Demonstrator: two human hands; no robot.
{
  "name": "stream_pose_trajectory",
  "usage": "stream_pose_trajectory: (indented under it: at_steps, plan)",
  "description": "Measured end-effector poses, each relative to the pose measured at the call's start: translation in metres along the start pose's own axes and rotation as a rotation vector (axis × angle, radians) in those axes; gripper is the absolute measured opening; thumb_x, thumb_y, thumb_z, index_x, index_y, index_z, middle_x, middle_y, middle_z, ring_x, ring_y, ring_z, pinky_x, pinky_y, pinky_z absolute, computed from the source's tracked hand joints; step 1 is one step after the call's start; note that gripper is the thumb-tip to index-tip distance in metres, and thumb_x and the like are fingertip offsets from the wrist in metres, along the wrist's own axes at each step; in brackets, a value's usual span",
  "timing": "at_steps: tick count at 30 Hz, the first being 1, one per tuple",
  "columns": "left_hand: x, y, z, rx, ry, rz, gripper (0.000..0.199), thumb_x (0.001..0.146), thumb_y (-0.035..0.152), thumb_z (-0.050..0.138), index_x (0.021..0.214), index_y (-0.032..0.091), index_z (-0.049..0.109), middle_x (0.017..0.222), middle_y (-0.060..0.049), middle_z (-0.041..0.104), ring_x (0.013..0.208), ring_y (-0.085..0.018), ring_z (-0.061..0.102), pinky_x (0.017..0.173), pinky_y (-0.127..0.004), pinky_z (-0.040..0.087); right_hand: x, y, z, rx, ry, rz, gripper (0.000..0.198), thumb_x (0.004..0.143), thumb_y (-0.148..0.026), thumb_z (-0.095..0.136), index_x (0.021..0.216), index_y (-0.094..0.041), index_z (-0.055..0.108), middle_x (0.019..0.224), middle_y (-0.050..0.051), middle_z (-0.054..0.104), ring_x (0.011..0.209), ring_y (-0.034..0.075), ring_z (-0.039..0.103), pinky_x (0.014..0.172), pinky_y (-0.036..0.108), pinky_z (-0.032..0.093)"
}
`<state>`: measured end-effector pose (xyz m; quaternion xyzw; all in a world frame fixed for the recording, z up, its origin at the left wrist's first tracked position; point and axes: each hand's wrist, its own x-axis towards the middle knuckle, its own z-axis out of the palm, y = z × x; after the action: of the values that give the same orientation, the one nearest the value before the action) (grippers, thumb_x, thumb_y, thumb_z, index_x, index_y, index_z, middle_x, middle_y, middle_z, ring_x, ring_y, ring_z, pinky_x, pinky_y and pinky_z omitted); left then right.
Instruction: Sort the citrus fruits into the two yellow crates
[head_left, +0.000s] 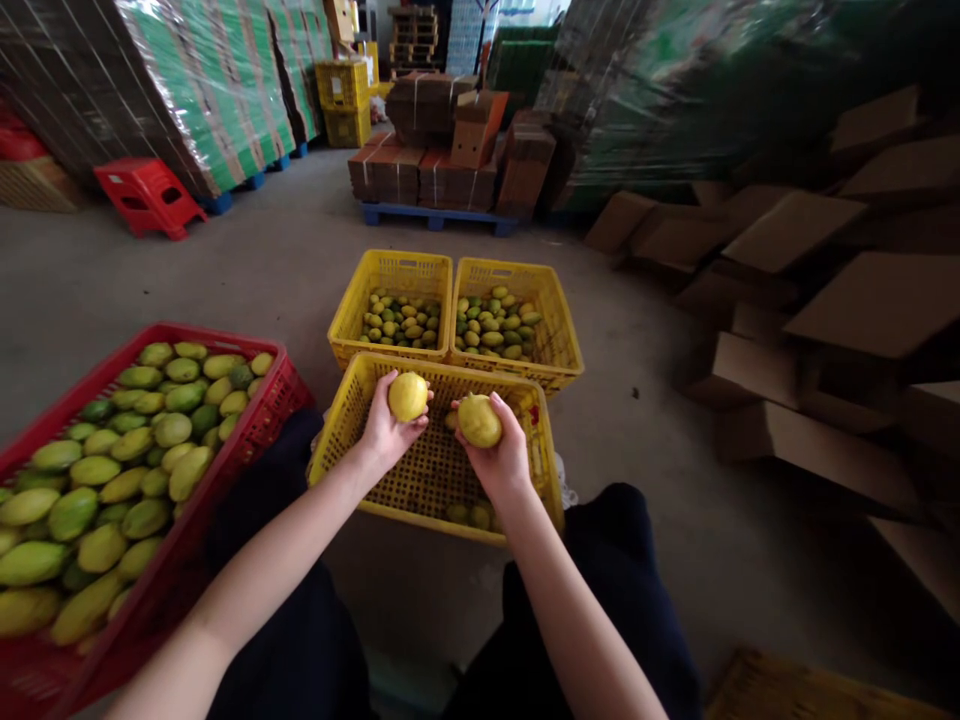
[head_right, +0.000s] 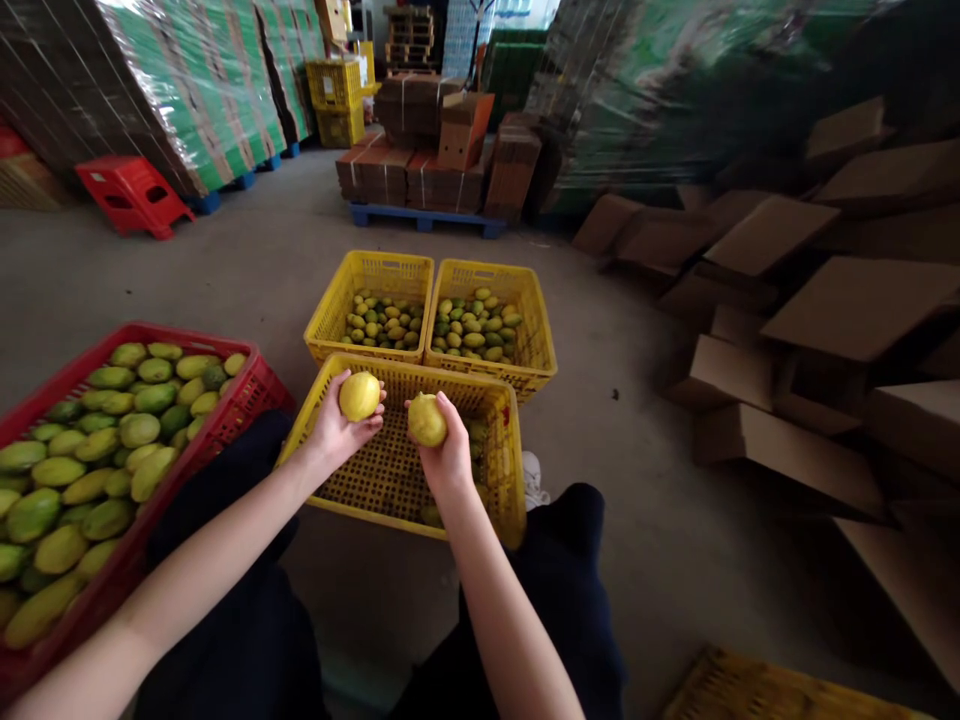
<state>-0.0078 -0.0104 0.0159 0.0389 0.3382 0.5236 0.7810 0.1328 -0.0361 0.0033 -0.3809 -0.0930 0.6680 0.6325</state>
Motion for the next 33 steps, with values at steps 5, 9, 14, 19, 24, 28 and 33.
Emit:
stream_pose_trajectory:
  at_steps: [5, 9, 14, 19, 24, 28, 33]
  plan:
    - [0.002, 0.000, -0.001, 0.005, 0.006, 0.025, 0.027, 0.091, 0.032, 0.047, 0.096, 0.013, 0.065, 0.078, -0.007, 0.070, 0.056, -0.014, 0.060, 0.046, -0.022, 0.048, 0.004, 0.004, -0.004, -0.069, -0.026, -0.119, 0.023, 0.076, -0.037, 0.069, 0.087, -0.018, 0.065, 0.077, 0.002, 0.073, 0.065, 0.016, 0.068, 0.054, 0.026, 0.055]
    - [0.001, -0.003, 0.000, -0.001, 0.015, -0.041, 0.028, 0.094, 0.031, 0.046, 0.103, 0.011, 0.063, 0.083, -0.011, 0.071, 0.069, -0.018, 0.066, 0.059, -0.027, 0.055, 0.001, 0.001, -0.001, -0.031, -0.043, 0.011, 0.029, 0.080, -0.044, 0.063, 0.087, -0.016, 0.066, 0.071, 0.004, 0.072, 0.055, 0.016, 0.066, 0.047, 0.027, 0.054]
    - [-0.002, -0.003, 0.003, 0.024, 0.062, 0.015, 0.024, 0.088, 0.037, 0.059, 0.091, 0.013, 0.063, 0.070, -0.006, 0.067, 0.058, -0.016, 0.064, 0.052, -0.023, 0.054, -0.005, -0.003, 0.004, -0.023, -0.093, 0.051, 0.018, 0.073, -0.032, 0.070, 0.083, -0.018, 0.065, 0.066, 0.000, 0.070, 0.051, 0.014, 0.065, 0.043, 0.023, 0.050]
    - [-0.006, -0.001, 0.004, 0.102, 0.064, 0.003, 0.029, 0.090, 0.037, 0.052, 0.081, 0.012, 0.064, 0.068, -0.009, 0.069, 0.054, -0.015, 0.064, 0.047, -0.022, 0.051, 0.002, 0.000, 0.001, 0.076, 0.002, 0.016, 0.019, 0.079, -0.039, 0.065, 0.079, -0.021, 0.061, 0.066, -0.001, 0.070, 0.058, 0.015, 0.066, 0.047, 0.023, 0.050]
    - [-0.001, -0.004, 0.000, 0.057, 0.075, 0.018, 0.029, 0.094, 0.032, 0.045, 0.089, 0.012, 0.066, 0.068, -0.007, 0.069, 0.054, -0.015, 0.063, 0.045, -0.022, 0.050, 0.009, 0.004, -0.003, 0.044, 0.022, 0.021, 0.021, 0.081, -0.040, 0.065, 0.082, -0.019, 0.063, 0.070, 0.001, 0.072, 0.061, 0.016, 0.068, 0.050, 0.025, 0.055]
    - [0.002, -0.005, -0.002, 0.002, 0.022, 0.013, 0.026, 0.094, 0.033, 0.049, 0.102, 0.015, 0.064, 0.078, -0.008, 0.070, 0.067, -0.019, 0.068, 0.058, -0.029, 0.058, 0.008, 0.004, -0.004, 0.032, 0.016, 0.078, 0.030, 0.080, -0.046, 0.066, 0.084, -0.017, 0.065, 0.071, 0.004, 0.073, 0.058, 0.018, 0.068, 0.048, 0.027, 0.056]
    - [-0.005, -0.002, 0.002, -0.009, 0.014, 0.001, 0.027, 0.091, 0.036, 0.053, 0.095, 0.013, 0.065, 0.078, -0.009, 0.069, 0.068, -0.020, 0.068, 0.058, -0.029, 0.058, 0.000, -0.003, -0.001, 0.049, -0.078, 0.100, 0.022, 0.077, -0.038, 0.069, 0.084, -0.017, 0.066, 0.077, 0.005, 0.073, 0.061, 0.016, 0.068, 0.052, 0.025, 0.056]
